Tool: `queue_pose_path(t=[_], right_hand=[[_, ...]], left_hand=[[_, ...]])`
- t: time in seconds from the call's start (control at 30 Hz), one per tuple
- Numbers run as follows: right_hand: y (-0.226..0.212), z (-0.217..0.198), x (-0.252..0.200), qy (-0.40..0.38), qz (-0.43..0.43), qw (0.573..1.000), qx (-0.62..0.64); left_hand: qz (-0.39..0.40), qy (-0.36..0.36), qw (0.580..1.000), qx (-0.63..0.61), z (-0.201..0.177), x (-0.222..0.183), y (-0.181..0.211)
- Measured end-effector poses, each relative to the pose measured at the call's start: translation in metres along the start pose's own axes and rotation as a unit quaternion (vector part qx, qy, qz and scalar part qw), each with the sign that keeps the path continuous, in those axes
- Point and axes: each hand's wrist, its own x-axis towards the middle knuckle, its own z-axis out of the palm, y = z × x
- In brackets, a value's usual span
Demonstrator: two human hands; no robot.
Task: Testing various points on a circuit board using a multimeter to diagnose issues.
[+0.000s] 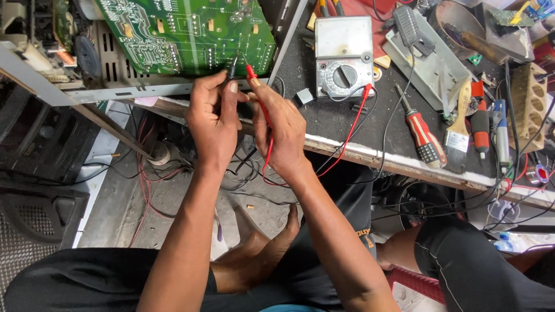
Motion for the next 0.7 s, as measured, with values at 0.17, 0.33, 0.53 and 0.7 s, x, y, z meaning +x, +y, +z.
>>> queue_pose_path(t=[0.17,0.33,0.53,0.7], right_hand=[[-0.009,-0.039,0.001,-0.024,0.012,0.996,0.087],[-0.053,-0.090,0.048,-0.370,0.032,0.922,0.109],[-0.060,-0.042,0.017,-0.743,0.065,0.659,0.096],[-0.023,0.003,-0.105,-0.842,0.039,0.536,-0.046]], left_hand=[[-0.109,-0.009,0.990,-0.087,-0.042,-0.025,0.032],[-0.257,-0.040,0.965,-0.043,-0.092,-0.062,0.052],[-0.380,-0.111,0.918,0.003,-0.142,-0.147,-0.010],[-0.436,-0.307,0.795,0.289,-0.162,-0.170,-0.058]])
